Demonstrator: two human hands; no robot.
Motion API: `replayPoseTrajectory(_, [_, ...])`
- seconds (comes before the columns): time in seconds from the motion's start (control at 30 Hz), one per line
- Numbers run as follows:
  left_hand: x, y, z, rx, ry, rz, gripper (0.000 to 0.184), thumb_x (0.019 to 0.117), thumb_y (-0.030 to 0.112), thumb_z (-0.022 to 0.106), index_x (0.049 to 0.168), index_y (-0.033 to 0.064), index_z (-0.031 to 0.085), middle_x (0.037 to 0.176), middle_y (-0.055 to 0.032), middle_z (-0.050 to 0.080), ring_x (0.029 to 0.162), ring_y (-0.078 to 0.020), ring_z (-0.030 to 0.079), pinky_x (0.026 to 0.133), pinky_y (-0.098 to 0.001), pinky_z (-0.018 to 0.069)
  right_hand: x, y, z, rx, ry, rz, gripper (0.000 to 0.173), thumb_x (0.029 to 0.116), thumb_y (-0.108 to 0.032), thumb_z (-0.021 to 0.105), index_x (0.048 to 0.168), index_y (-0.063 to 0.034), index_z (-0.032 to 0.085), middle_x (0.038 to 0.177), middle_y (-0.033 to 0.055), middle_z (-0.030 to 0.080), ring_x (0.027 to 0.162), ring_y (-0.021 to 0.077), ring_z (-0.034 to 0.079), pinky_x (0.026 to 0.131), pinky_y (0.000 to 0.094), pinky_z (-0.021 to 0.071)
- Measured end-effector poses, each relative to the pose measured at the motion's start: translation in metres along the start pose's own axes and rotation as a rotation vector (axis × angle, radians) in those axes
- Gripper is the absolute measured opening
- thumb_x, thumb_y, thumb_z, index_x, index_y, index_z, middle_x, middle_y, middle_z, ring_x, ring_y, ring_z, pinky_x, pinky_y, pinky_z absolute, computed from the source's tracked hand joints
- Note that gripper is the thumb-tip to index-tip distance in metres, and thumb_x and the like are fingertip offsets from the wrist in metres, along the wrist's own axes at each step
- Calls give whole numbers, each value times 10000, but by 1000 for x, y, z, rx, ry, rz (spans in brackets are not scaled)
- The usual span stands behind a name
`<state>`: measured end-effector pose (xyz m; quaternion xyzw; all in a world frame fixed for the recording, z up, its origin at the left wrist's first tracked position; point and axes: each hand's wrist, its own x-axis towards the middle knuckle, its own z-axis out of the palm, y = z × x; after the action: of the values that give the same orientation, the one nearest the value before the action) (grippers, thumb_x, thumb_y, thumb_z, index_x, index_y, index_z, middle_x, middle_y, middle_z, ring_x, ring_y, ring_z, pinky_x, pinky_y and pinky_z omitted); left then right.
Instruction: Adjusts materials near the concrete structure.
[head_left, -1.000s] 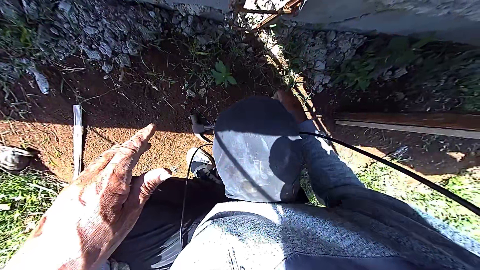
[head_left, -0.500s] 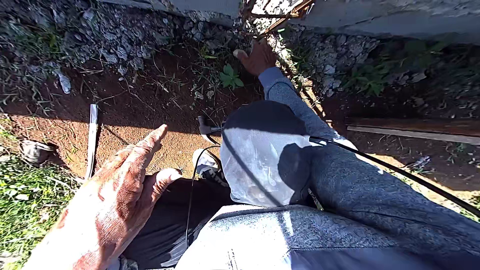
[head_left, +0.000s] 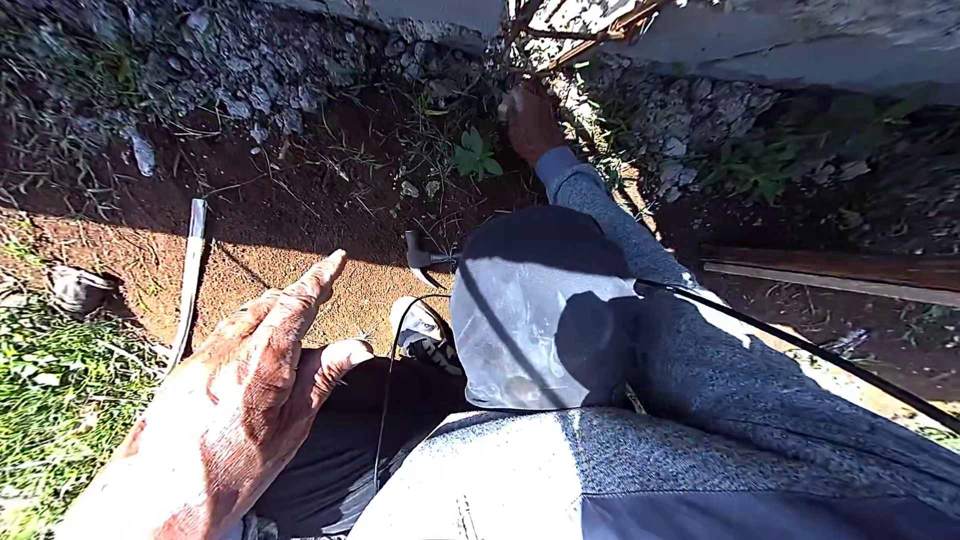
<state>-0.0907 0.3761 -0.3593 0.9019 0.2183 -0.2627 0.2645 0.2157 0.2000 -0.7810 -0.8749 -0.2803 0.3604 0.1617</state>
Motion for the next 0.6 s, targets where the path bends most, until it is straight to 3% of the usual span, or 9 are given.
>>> replayPoseTrajectory(0.2, [7,-5,-1,-11,-20,3,683,1007,641,439,1562,244,433,1296,-81,680,1111,-256,687,897,-518,553,-117,8,0,92,-102,-58,344,1101,-267,436,1252,-29,632,1106,207,725,1021,390,717,913,610,551])
replayPoseTrajectory(0.23, [8,-5,-1,-16,-24,4,685,1005,643,438,1561,243,434,1300,-80,678,1120,-257,683,906,-523,549,-140,14,11,124,-45,-112,330,1084,-245,469,1195,-3,662,1042,202,735,947,350,731,855,565,575])
replayPoseTrajectory(0.27, [9,-5,-1,-18,-24,7,687,1003,645,441,1558,241,438,1305,-78,678,1125,-260,683,912,-525,548,-169,11,15,131,32,-112,308,1053,-225,500,1109,6,694,952,164,736,861,252,726,779,445,593])
replayPoseTrajectory(0.3, [10,-5,-1,-15,-17,9,692,1001,648,445,1559,240,439,1306,-78,678,1117,-262,687,907,-523,552,-191,-20,-33,169,-371,186,317,1100,-195,454,1312,-19,611,1201,118,680,1109,151,644,1000,325,515])
replayPoseTrajectory(0.37, [11,-6,-1,-15,-2,14,690,1001,643,451,1561,240,438,1278,-91,687,1080,-276,693,875,-527,554,-236,-43,-77,364,-516,524,345,1089,-73,442,1405,26,539,1355,154,613,1232,123,573,1075,228,421])
replayPoseTrajectory(0.4, [11,-7,-1,-18,-5,19,683,1004,637,450,1559,239,439,1281,-93,686,1082,-279,692,874,-530,551,-253,-42,-93,405,-526,556,354,1085,-28,442,1412,82,521,1403,225,587,1291,195,561,1120,269,392])
replayPoseTrajectory(0.47, [11,-7,-1,-30,-10,27,677,1009,625,454,1561,233,436,1300,-93,682,1095,-280,692,876,-536,553,-252,-41,-111,261,-534,464,295,1057,-45,528,1319,59,617,1295,240,645,1195,277,610,1072,387,463])
replayPoseTrajectory(0.53, [12,-6,-2,-28,-5,34,681,1009,628,455,1568,240,423,1291,-94,685,1094,-279,694,876,-533,556,-217,-26,-102,59,-458,213,279,1038,-189,590,1247,-38,695,1236,223,670,1127,364,652,961,556,509])
replayPoseTrajectory(0.6, [11,-4,-2,-12,-7,29,684,1007,637,448,1572,252,418,1302,-90,677,1090,-272,692,880,-528,557,-161,-21,-93,-61,-357,45,386,1039,-407,583,1255,-111,700,1254,218,639,1131,401,645,932,627,525])
